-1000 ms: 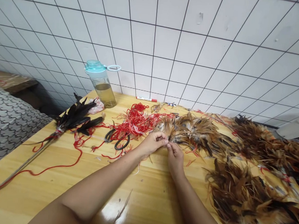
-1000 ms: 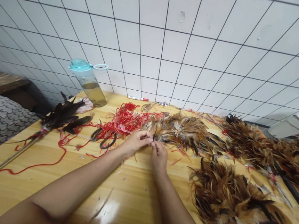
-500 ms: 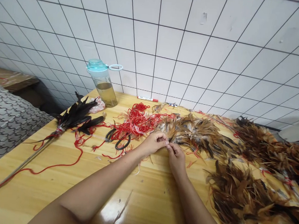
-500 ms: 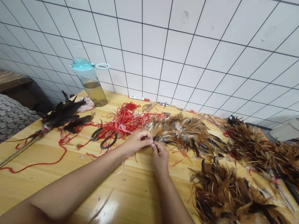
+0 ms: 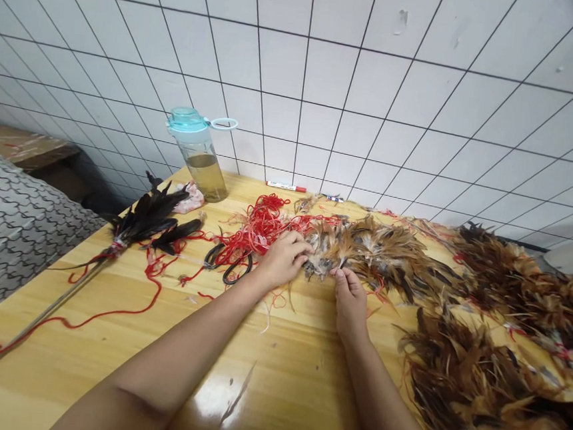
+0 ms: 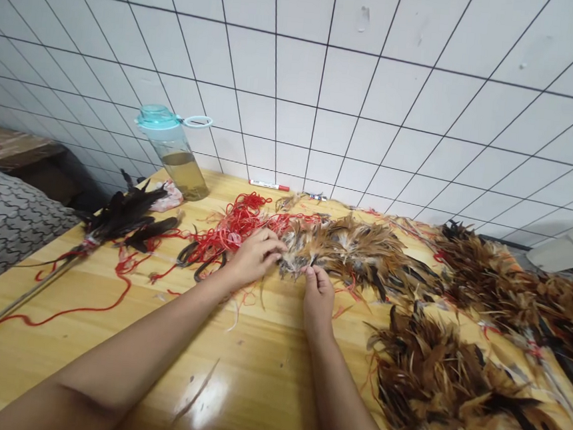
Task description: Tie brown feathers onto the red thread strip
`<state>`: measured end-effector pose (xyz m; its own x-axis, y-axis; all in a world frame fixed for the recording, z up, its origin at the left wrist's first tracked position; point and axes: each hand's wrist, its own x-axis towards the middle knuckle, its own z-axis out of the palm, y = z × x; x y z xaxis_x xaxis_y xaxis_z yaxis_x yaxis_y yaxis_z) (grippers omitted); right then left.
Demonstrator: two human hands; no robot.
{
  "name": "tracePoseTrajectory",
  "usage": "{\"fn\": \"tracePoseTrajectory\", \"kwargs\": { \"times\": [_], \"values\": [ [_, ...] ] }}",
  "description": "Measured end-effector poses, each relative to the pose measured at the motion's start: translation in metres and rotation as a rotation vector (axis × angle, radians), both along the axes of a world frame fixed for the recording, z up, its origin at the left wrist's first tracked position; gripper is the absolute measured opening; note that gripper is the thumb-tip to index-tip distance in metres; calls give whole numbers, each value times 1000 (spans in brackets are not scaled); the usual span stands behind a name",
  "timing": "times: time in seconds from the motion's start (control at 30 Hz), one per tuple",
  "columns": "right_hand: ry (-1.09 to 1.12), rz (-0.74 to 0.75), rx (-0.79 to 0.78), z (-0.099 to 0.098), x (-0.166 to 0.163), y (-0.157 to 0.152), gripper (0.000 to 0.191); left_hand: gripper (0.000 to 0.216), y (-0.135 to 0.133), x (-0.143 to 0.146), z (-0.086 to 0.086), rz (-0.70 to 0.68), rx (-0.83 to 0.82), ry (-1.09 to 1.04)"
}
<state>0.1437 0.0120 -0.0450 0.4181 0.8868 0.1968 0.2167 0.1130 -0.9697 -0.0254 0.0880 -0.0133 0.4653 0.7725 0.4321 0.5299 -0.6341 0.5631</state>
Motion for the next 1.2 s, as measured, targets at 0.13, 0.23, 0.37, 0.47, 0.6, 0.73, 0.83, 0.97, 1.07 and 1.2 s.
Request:
{"fn": "tracePoseTrajectory", "kwargs": {
  "times": [0.13, 0.23, 0.37, 0.47, 0.6, 0.73, 0.83, 0.97, 1.07, 1.2],
  "values": [
    [12, 12, -31, 0, -1, -1, 30, 29, -7, 6, -3, -95, 111, 164],
    [-5, 23, -41, -1, -2, -2, 29, 26, -8, 9, -6, -113, 144, 218],
    [-40, 19, -50, -1, -3, -3, 29, 25, -8, 8, -5, -113, 146, 212],
    [-57, 11, -47, 0, -3, -4, 30, 24, -9, 6, 2, -136, 147, 150],
    [-82, -13, -38, 3, -3, -5, 29, 23, -11, 5, 10, -180, 139, 171],
    [-134, -33, -17, 4, -3, -4, 29, 22, -13, 7, 12, -233, 165, 209],
    [-258, -34, 31, 2, -3, -4, 29, 24, -14, 8, 14, -253, 196, 216],
    [-427, -2, 83, -2, -4, -3, 27, 24, -13, 6, 16, -254, 229, 229],
    [-501, 42, 71, -5, -5, -3, 26, 23, -12, 6, 16, -262, 248, 252],
    [-464, 55, 34, -5, -5, -2, 25, 22, -13, 8, 14, -254, 253, 197]
  ]
}}
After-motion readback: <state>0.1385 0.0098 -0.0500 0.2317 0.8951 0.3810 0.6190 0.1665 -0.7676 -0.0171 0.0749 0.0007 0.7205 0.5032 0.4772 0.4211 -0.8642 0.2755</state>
